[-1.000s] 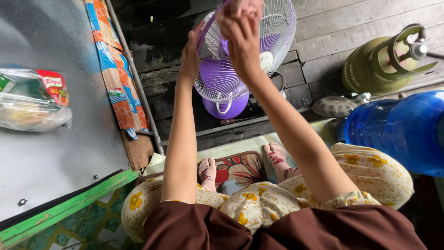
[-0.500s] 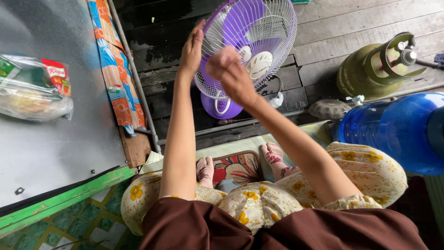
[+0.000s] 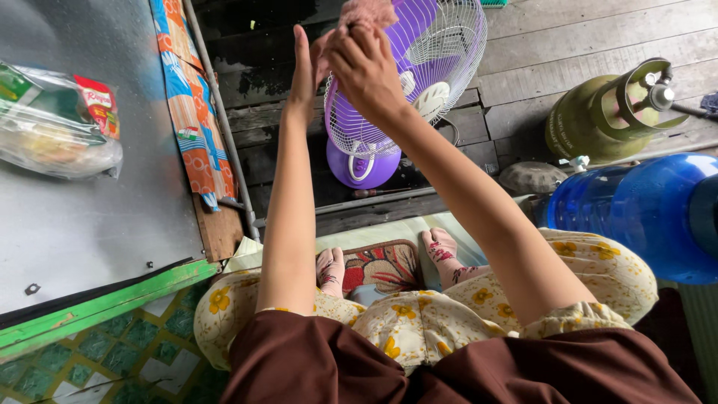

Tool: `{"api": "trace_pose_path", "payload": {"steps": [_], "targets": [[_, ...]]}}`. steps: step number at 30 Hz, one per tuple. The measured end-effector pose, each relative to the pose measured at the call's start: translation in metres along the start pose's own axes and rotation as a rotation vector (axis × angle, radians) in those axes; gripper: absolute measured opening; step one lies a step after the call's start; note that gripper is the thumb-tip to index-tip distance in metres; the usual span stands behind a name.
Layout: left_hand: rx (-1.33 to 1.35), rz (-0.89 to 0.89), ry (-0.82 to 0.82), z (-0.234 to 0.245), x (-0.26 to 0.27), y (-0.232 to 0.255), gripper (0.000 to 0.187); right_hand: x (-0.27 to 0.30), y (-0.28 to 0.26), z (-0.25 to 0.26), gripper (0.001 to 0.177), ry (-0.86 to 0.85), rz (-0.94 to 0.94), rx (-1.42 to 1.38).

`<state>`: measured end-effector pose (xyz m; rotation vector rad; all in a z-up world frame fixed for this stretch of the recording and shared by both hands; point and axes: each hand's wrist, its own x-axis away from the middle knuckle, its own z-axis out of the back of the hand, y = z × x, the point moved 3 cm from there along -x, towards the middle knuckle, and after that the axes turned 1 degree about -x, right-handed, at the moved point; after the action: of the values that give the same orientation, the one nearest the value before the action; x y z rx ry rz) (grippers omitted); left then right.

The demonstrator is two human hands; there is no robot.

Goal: The person assembles a purple table fan by attaching the front and rear wire cages to the fan blades. They use a screwdriver to tighten the screws securing the cages and then wipe the fan blades with a cloth.

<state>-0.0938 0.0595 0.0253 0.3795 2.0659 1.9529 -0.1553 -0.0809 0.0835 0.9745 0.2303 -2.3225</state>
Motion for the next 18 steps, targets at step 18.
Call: {"api": "trace_pose_path", "payload": {"steps": [18], "targets": [[-1.069, -0.247, 0.103, -0.071, -0.052, 0.039, 0.090, 0.079, -0.088, -0.038, 0.049, -0.118, 0.271, -0.174]]}}
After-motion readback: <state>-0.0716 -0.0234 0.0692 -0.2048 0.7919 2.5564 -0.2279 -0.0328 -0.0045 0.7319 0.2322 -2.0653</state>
